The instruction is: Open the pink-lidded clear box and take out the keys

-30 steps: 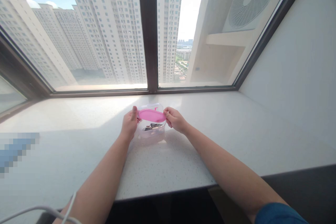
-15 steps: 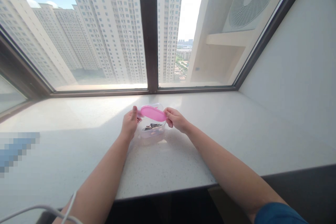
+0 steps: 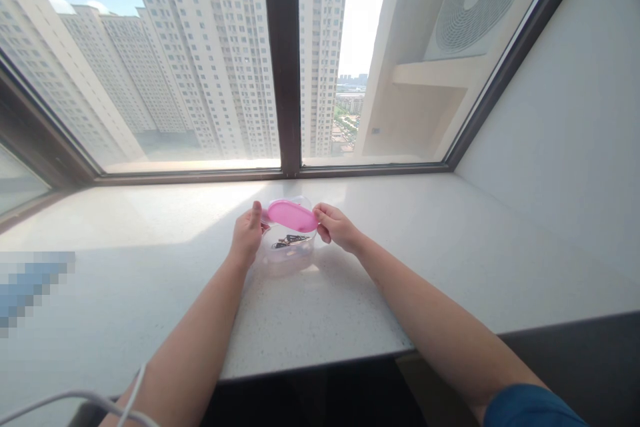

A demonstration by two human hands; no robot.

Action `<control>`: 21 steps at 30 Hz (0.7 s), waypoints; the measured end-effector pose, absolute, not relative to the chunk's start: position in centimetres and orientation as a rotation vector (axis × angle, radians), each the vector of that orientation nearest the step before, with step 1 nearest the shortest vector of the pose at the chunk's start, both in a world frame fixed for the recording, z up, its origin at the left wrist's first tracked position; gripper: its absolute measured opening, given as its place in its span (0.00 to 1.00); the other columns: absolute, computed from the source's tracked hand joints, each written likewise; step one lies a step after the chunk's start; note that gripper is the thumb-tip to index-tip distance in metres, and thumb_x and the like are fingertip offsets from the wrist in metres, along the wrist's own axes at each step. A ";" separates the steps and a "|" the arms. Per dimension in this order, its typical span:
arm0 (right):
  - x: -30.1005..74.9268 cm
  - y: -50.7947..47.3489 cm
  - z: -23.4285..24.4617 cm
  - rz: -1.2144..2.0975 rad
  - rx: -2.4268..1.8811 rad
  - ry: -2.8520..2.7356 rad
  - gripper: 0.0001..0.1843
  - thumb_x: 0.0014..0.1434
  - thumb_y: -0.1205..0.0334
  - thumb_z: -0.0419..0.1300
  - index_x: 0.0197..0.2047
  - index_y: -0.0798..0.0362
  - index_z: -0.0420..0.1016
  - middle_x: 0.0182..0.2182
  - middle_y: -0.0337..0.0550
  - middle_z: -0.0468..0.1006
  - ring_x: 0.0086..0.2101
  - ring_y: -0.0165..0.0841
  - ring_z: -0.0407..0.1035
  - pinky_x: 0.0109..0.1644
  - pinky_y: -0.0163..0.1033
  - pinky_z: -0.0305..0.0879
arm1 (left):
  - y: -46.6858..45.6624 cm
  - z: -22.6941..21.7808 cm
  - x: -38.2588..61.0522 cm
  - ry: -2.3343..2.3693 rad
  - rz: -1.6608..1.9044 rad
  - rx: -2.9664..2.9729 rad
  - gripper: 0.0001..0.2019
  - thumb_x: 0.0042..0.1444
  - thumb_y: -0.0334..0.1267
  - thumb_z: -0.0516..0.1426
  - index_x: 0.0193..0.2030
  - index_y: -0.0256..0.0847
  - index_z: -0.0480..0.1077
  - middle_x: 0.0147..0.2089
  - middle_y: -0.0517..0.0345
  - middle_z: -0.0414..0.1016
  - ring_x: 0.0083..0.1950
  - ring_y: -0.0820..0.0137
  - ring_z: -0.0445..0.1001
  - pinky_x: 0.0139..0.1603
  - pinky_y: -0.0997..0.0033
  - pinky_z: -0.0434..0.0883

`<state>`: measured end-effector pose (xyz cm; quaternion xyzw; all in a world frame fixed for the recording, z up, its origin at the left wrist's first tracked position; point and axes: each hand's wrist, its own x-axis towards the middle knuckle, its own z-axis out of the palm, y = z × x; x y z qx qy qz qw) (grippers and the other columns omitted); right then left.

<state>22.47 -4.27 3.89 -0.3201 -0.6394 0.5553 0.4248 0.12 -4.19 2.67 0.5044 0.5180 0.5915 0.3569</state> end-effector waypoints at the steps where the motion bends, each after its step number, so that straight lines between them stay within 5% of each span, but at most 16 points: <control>1: 22.5 -4.3 4.0 1.377 -0.795 -1.607 0.15 0.62 0.48 0.50 0.32 0.52 0.59 0.09 0.26 0.58 0.11 0.24 0.49 0.17 0.30 0.46 | -4.2 2.7 0.1 1.334 1.523 1.302 0.31 0.52 0.66 0.49 0.27 0.36 0.72 0.22 0.53 0.72 0.23 0.70 0.68 0.27 0.71 0.66; 8: 23.0 -4.4 4.8 1.349 -0.706 -1.565 0.18 0.60 0.46 0.55 0.33 0.53 0.61 0.16 0.33 0.69 0.18 0.28 0.65 0.22 0.32 0.59 | -4.3 3.1 0.4 1.367 1.487 1.224 0.37 0.49 0.71 0.44 0.27 0.35 0.72 0.25 0.51 0.73 0.24 0.70 0.69 0.26 0.71 0.66; 15: 22.8 -5.1 5.1 0.977 -0.643 -1.676 0.15 0.62 0.49 0.54 0.35 0.53 0.66 0.34 0.45 0.77 0.27 0.29 0.71 0.31 0.36 0.66 | -4.7 3.4 0.8 1.406 1.416 1.209 0.40 0.51 0.71 0.39 0.43 0.35 0.72 0.24 0.56 0.69 0.27 0.68 0.71 0.27 0.71 0.65; 21: 22.2 -6.1 5.5 0.436 -0.613 -1.826 0.06 0.64 0.60 0.54 0.36 0.52 0.65 0.42 0.49 0.76 0.40 0.34 0.71 0.43 0.41 0.68 | -4.3 3.6 0.1 1.562 1.688 1.259 0.26 0.58 0.61 0.45 0.43 0.38 0.68 0.38 0.53 0.70 0.33 0.70 0.69 0.30 0.72 0.65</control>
